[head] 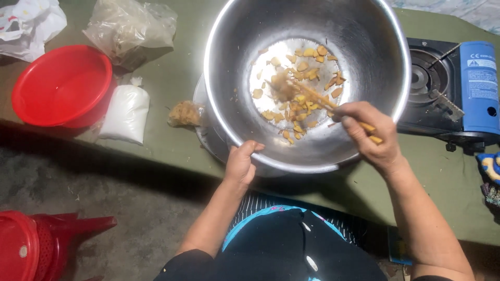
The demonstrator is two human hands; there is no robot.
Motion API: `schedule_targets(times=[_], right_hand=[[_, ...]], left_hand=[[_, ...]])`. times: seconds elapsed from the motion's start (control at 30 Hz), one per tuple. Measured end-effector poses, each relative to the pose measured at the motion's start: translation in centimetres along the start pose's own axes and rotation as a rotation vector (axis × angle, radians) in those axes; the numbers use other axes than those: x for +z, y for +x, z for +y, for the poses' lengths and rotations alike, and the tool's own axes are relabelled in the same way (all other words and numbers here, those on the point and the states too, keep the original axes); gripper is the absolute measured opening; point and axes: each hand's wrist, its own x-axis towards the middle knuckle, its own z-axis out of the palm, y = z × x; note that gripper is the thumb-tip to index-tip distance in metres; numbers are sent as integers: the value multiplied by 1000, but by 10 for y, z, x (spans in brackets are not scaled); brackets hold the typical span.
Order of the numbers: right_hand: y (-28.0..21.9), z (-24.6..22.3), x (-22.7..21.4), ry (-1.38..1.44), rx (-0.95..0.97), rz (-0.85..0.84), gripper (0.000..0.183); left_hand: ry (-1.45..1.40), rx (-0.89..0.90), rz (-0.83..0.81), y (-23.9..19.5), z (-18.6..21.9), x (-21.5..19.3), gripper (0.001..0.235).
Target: Transferring and sorting ginger pieces from a large bowl to a plate and then to a cutting board using chopsticks and hands.
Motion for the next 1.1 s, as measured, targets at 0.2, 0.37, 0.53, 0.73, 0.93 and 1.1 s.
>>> schedule_targets(times=[0.2,0.37,0.53,0.73,0.93,1.1], right_hand=[[5,-13,50,-15,-214,-166,21],[2,18,41,-133,-203,-156,24],[1,49,3,-295,-209,-54,22],[18,65,-29,-409,-233,80,21],[32,72,-4,-302,-209,116,19],[48,51,28,-167,-246,70,16]], left_hand=[[-25,24,-10,-7,4,9,25],[-27,27,-8,-4,0,3,35],[-46,-11,10,-1,0,2,61],[-75,-36,14,-10,9,11,96],[-89,113,18,13,-23,4,27],[-73,135,16,2,-18,16,19]])
